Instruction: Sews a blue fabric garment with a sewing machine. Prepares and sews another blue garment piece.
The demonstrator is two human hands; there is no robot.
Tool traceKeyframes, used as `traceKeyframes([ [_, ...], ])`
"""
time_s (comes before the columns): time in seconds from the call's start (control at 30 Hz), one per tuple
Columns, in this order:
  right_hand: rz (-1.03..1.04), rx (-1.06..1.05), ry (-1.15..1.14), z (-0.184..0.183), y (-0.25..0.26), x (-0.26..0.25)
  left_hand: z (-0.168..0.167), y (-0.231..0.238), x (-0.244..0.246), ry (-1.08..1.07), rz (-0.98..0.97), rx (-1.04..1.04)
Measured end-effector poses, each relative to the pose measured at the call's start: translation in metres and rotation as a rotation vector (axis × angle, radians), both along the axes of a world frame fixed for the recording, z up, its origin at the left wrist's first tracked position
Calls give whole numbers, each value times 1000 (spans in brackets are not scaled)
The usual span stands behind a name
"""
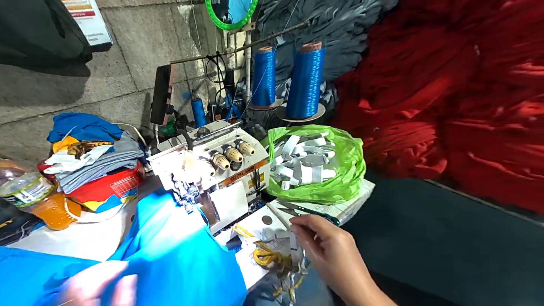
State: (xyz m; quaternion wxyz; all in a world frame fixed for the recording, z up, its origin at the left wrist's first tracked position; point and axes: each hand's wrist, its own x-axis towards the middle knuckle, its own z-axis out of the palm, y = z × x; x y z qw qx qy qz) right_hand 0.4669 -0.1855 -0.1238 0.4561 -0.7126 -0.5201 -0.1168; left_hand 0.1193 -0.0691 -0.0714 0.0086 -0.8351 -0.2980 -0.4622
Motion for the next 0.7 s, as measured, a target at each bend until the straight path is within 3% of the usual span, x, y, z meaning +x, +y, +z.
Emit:
traceKeyframes([
  [0.1, 93, -89, -95, 6, 9, -7, 8, -15, 97, 79, -357, -146],
  [0.17, 186, -179, -203, 1, 21, -15, -15, -10, 143, 80, -405, -276],
  [0.23, 222, -289, -301, -9, 33, -21, -29, -4, 166, 108, -380, -595],
  [0.3, 221, -379, -321, -11, 39, -21, -29, -1, 176, 186, -359, -891],
  [0.37, 266, -325, -298, -5, 43, -17, -32, 5, 179, 192, -414, -1084],
  [0.5, 271, -37, -240, 13, 50, -12, -36, 10, 175, -121, -569, -1272],
  [0.6, 249, -17, -137, 19, 53, 6, -33, 10, 169, -215, -605, -1286],
  [0.7, 209, 21, 31, 25, 53, 28, -34, 9, 163, -170, -622, -1182],
])
